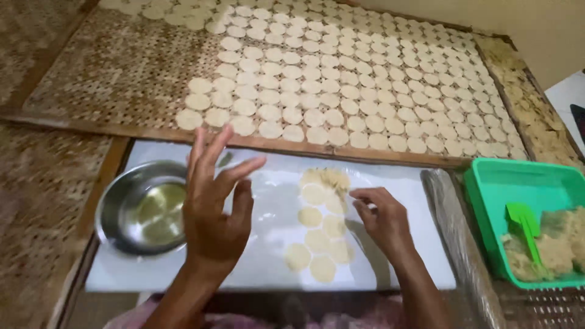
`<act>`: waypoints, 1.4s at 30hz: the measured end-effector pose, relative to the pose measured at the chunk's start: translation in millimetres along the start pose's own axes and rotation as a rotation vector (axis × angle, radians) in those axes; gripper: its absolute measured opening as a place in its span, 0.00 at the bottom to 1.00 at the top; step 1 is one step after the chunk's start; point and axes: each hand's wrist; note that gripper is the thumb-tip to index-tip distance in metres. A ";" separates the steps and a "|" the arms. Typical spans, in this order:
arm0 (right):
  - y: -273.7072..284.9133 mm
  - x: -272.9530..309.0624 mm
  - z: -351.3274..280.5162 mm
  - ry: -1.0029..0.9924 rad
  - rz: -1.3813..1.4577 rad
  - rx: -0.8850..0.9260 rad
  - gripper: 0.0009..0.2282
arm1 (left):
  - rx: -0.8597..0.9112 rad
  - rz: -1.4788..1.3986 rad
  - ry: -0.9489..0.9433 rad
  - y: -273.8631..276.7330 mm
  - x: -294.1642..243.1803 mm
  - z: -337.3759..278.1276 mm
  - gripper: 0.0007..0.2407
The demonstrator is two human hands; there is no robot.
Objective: Rolling out dough with a rolling pin and using a circular mold to cut small snack discs, then placing them on a large drying rack.
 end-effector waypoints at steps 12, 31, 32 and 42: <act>-56.2 62.3 36.4 -0.015 -0.099 0.259 0.07 | -0.051 -0.074 0.095 21.6 21.5 0.5 0.14; -76.3 27.2 46.3 -0.296 0.250 0.339 0.18 | 0.248 -0.427 0.027 -34.6 1.9 -24.8 0.17; -72.5 31.7 48.9 -0.326 0.132 0.368 0.17 | 0.197 -0.366 0.034 -34.4 3.7 -22.9 0.17; -66.6 -32.4 55.6 -0.468 0.670 0.385 0.12 | 0.138 -0.400 0.235 -5.2 8.1 2.5 0.15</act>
Point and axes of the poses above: each hand's wrist, its own z-axis towards the middle knuckle, its own y-axis out of the back of the hand, x = y × z, and after that the axes turned 2 degrees about -y, right-handed
